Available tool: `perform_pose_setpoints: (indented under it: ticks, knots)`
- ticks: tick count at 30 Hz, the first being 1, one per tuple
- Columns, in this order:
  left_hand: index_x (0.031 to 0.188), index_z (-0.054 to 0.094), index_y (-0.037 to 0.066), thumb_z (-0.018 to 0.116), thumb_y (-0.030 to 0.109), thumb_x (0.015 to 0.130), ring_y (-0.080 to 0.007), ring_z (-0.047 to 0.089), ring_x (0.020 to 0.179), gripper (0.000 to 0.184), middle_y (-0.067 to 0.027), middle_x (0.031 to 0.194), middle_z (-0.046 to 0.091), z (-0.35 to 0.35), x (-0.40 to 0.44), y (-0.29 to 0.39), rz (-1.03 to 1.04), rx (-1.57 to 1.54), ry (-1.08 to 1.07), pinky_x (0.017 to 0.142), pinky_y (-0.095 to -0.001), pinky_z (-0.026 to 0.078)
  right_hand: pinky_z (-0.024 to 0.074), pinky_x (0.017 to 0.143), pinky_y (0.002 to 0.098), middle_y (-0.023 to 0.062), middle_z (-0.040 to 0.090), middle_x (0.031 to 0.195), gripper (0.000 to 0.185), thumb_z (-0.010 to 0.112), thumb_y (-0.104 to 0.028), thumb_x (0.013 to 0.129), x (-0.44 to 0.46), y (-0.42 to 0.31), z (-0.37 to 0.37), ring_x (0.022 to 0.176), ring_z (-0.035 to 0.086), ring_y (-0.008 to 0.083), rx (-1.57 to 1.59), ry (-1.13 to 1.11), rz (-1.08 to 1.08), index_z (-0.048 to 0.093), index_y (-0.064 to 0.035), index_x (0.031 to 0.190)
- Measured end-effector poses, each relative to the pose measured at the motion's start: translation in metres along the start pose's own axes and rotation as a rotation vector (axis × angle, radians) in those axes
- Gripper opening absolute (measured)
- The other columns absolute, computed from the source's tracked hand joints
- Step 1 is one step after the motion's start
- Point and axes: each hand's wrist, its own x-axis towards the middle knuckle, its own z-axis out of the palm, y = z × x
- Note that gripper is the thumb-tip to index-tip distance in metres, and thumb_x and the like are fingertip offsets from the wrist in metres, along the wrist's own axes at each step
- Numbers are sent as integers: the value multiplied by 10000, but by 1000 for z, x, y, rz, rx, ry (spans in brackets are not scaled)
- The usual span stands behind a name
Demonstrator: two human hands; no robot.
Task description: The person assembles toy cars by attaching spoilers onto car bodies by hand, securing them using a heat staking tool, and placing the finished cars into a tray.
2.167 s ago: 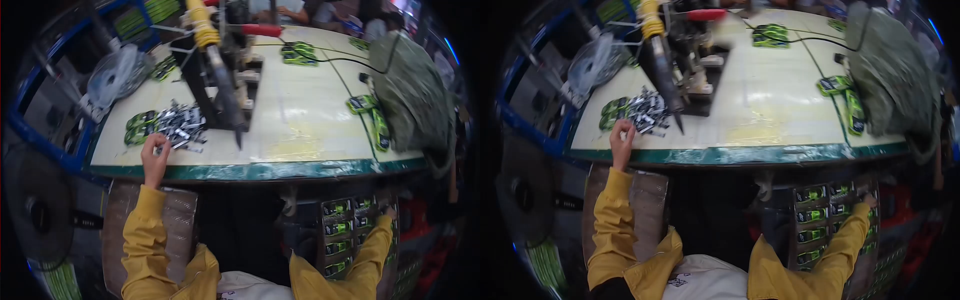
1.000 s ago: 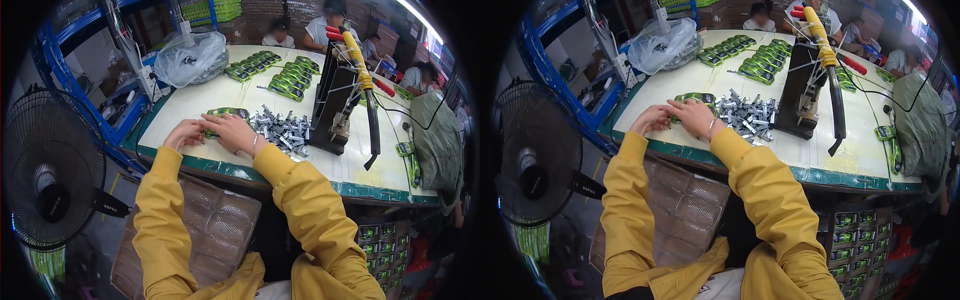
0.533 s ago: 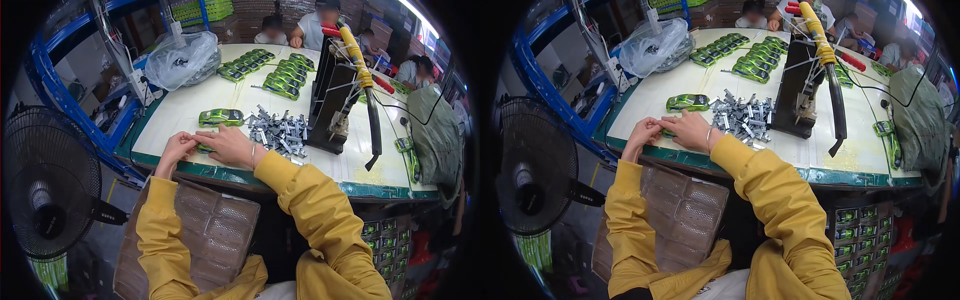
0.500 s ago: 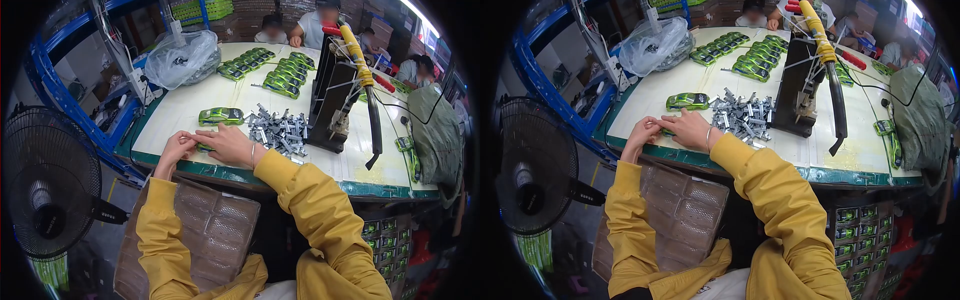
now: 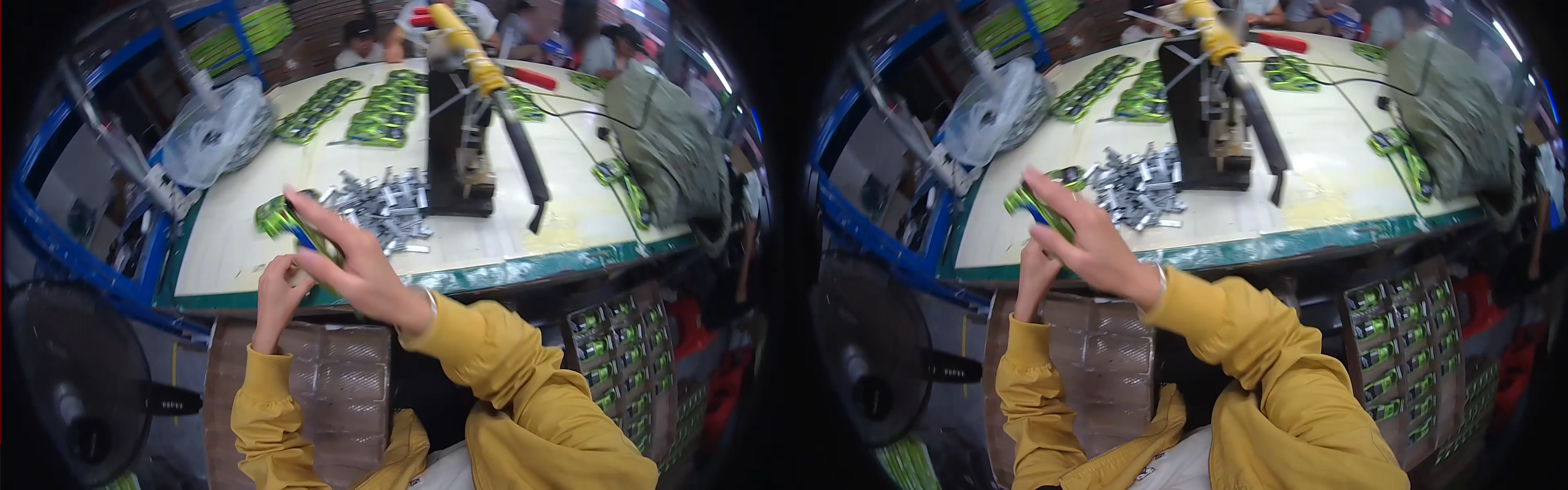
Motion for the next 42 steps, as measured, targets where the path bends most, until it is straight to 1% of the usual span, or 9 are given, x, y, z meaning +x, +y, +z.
perform_pose_setpoints:
  ticks: [2,3,5,8,10,14,22,30,42]
  knots:
    - [845,589,10,631,69,670,-122,509,591,189,-66,710,577,12,8,0,139,110,10,569,-241,415,457,734,279,64,381,1266,495,461,-153,849,-40,-33,-22,933,479,114,627,46,546,280,-56,1299]
    - [842,589,4,629,63,665,-122,507,578,190,-70,692,575,14,11,2,34,66,-12,561,-240,416,486,659,276,61,333,1296,512,448,-169,860,-58,-39,-34,889,485,121,714,136,673,237,-79,1317]
    - [825,593,-8,624,50,673,-103,499,557,165,-55,647,564,22,14,7,-69,25,4,541,-224,415,501,653,304,89,368,1246,527,448,-193,861,-90,-57,-60,855,504,155,882,374,850,216,-97,1324]
    - [804,596,-15,616,54,705,-75,494,569,122,-30,641,559,31,20,8,-101,-103,89,546,-206,413,510,617,336,126,501,1006,402,368,-301,888,-124,-65,-97,789,551,229,1090,585,941,357,-75,1220]
    - [824,603,-29,600,64,744,-46,513,609,122,-11,679,583,40,28,10,-172,-272,81,564,-188,416,525,565,391,148,556,900,400,311,-329,896,-129,-71,-115,758,577,303,1168,708,887,458,-8,1085]
    - [851,609,-36,582,74,765,-44,515,624,142,-11,694,588,60,43,28,-180,-309,116,567,-179,411,510,586,398,129,565,949,378,320,-318,898,-128,-74,-138,782,566,317,1223,751,784,508,-26,1046]
    - [846,602,-25,545,88,806,-45,504,628,133,-5,685,572,79,46,31,-192,-432,302,561,-171,393,511,604,361,121,559,925,356,320,-310,905,-106,-92,-144,782,564,276,1261,726,739,492,-26,1032]
    - [855,522,10,480,43,828,-57,481,613,60,-20,766,558,80,44,26,-113,-495,337,556,-175,381,511,606,359,139,558,925,373,319,-315,904,-99,-97,-144,794,564,275,1301,726,739,487,-10,1038]
    - [973,592,-18,451,19,830,-84,530,699,204,-60,865,589,75,42,33,-183,-478,398,607,-196,413,512,630,358,148,556,909,383,318,-322,904,-96,-102,-144,813,555,276,1333,747,748,495,-4,1024]
